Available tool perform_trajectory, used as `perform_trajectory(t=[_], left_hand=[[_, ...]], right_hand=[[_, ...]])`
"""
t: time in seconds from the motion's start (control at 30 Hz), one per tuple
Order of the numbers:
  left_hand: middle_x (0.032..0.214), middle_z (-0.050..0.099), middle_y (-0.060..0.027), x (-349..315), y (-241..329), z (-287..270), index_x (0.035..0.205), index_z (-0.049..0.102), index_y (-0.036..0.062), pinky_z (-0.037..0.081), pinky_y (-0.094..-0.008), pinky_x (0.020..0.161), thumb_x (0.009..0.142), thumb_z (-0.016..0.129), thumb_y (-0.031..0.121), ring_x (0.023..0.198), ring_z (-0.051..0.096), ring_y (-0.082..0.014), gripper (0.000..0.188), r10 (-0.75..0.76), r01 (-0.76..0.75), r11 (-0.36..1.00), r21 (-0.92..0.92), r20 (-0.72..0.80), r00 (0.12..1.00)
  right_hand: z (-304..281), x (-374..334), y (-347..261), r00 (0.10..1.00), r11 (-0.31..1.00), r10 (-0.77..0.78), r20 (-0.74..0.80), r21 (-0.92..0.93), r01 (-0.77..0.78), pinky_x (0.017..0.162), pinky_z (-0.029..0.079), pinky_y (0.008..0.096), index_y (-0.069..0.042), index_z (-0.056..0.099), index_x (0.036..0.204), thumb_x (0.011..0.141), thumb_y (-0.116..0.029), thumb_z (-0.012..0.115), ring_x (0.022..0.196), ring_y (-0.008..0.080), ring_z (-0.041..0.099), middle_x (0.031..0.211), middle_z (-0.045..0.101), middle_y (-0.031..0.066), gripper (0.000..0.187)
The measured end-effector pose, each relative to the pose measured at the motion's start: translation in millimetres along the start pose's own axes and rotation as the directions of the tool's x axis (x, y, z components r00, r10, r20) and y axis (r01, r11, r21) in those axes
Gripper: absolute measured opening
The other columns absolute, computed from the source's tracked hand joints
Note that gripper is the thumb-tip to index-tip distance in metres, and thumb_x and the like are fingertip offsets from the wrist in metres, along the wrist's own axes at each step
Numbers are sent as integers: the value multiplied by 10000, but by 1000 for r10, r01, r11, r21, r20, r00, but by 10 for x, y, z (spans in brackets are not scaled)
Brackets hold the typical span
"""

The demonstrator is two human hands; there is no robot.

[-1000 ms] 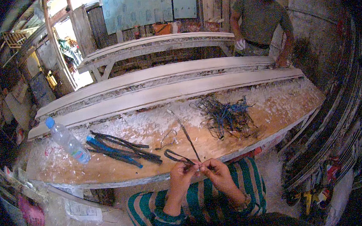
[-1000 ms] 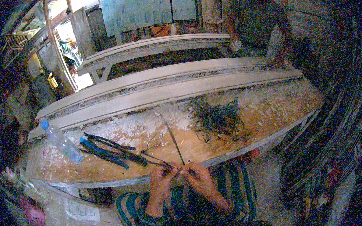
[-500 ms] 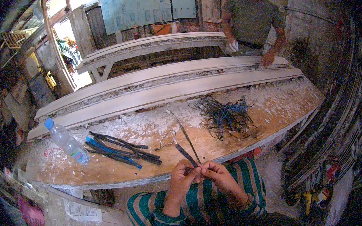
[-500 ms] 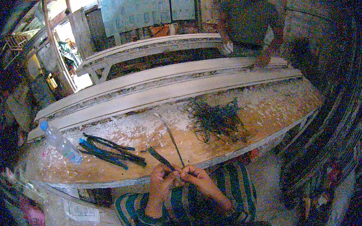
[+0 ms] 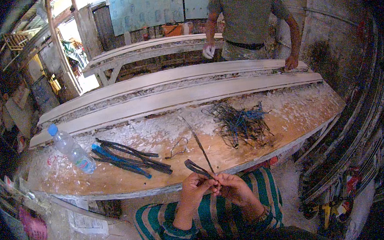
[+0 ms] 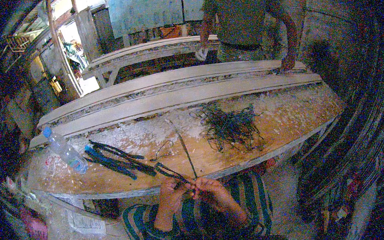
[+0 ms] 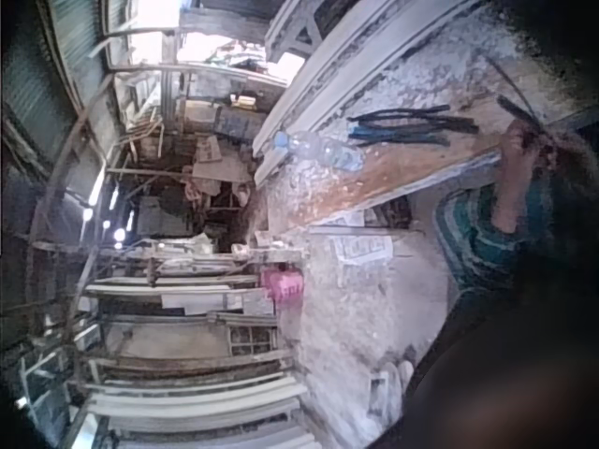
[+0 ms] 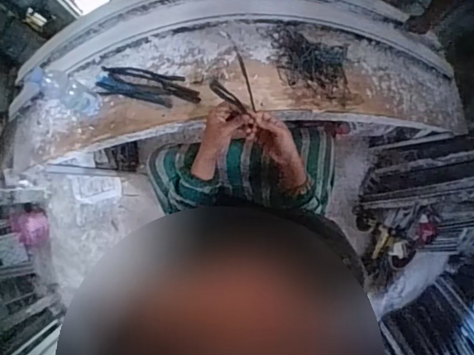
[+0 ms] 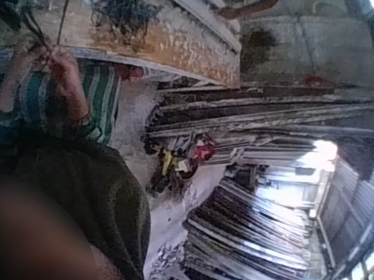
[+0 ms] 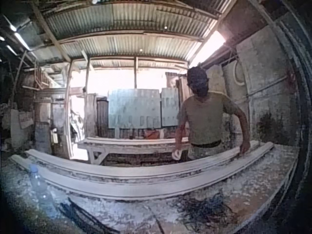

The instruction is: The person strips insulation from several black wires by hand, peeling the outer sheath and separating the inner strands. A coworker sands a long white wooden frame in the background. The person places stripped pieces on the table and continues with additional wires.

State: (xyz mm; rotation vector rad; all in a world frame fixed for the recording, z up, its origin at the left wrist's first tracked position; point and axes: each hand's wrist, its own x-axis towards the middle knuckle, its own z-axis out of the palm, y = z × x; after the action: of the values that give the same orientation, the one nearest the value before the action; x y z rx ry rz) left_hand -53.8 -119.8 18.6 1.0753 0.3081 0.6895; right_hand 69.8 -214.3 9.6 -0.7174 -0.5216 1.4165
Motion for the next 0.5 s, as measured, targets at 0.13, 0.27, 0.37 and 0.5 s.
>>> perform_trajectory(t=[0.13,0.27,0.37,0.5], left_hand=[[761,609,-122,5,-41,-6,821,531,-15,516,-275,590,784,592,0,659,601,-179,73,-7,7,1000,-30,11,1000],[758,607,-117,2,-38,9,808,523,-4,519,-271,595,785,595,5,667,599,-175,76,15,-15,1000,-6,22,1000],[760,605,-105,12,-42,10,806,520,12,520,-271,596,781,605,10,672,599,-173,88,18,-19,998,56,19,1000],[766,601,-82,17,-42,24,809,519,26,520,-267,594,777,616,20,673,597,-165,102,26,-26,999,43,-7,1000]], right_hand=[[-19,9,-11,1000,999,-18,-20,-41,17,694,439,270,-46,521,824,813,-157,527,740,169,558,805,572,66,112],[-31,17,-3,997,995,-59,-45,-85,55,702,441,297,-27,512,817,854,-185,496,708,185,561,761,587,87,163],[-29,19,2,989,984,-151,-1,-97,150,698,441,295,-27,510,808,845,-173,501,709,188,560,743,582,89,151],[-15,7,-19,990,989,-131,-51,-81,127,701,443,290,-23,505,807,845,-162,498,710,190,557,740,578,87,144]])
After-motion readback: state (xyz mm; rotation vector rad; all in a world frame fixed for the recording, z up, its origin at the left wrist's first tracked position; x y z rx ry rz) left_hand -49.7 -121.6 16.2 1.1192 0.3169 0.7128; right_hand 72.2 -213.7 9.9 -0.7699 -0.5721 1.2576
